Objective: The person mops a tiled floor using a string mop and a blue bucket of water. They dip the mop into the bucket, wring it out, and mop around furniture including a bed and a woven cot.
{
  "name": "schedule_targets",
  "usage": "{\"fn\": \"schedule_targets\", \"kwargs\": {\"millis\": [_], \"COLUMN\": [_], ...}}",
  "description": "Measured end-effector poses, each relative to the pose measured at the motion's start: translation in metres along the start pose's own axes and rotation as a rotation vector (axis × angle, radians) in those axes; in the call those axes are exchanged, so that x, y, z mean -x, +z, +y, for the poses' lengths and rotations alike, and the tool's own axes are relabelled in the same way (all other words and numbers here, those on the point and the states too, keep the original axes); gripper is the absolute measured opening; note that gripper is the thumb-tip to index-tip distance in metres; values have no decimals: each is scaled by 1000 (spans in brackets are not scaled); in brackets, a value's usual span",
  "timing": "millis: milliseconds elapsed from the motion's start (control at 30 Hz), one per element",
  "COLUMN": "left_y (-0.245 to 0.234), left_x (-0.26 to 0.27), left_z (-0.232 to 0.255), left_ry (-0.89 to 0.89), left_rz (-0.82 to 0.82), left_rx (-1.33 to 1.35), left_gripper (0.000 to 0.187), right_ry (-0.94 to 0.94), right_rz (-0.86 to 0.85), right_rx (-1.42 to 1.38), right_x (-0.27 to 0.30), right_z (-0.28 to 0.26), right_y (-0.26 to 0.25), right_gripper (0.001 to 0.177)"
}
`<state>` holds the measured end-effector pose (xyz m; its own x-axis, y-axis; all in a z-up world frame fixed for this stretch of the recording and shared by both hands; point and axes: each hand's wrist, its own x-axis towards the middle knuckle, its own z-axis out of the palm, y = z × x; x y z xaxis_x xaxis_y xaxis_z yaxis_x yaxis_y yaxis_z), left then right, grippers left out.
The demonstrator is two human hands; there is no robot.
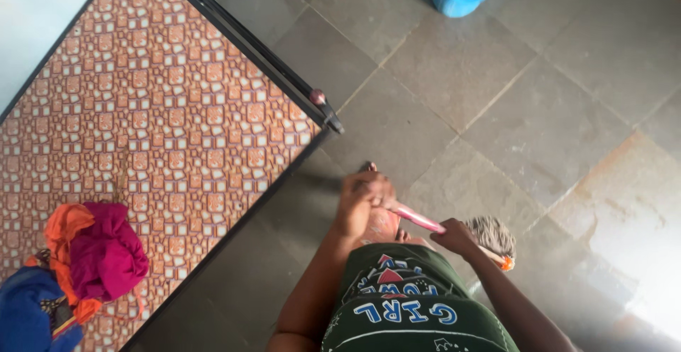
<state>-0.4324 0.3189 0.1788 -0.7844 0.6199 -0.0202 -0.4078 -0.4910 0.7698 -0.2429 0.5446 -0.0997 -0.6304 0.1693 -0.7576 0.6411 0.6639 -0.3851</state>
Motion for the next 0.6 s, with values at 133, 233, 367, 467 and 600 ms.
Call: {"fn": "schedule_targets", "kwargs": {"millis": [133, 233, 367, 467, 600], "left_y": [-45, -60, -71, -75, -65], "left_x": [-41, -76, -105, -126, -166], "left_z": [82, 125, 173, 207, 228], "left_ry": [313, 432, 637, 675, 738], "left_rz": [69, 108, 91, 123, 183], "left_rx": [-109, -204, -251, -283, -570], "left_gripper": [40, 39, 39, 38, 20], "right_ry": [-179, -403, -592, -711, -959], "right_rz": [55, 113, 163, 258, 461], "right_rx": [2, -8, -108, -204, -156], "right_x": [-61, -108, -154, -173, -217], "right_z": [-109, -198, -309, -383, -449], "right_y": [-53, -91, -113, -131, -166], "right_gripper": [34, 35, 29, 52, 55]}}
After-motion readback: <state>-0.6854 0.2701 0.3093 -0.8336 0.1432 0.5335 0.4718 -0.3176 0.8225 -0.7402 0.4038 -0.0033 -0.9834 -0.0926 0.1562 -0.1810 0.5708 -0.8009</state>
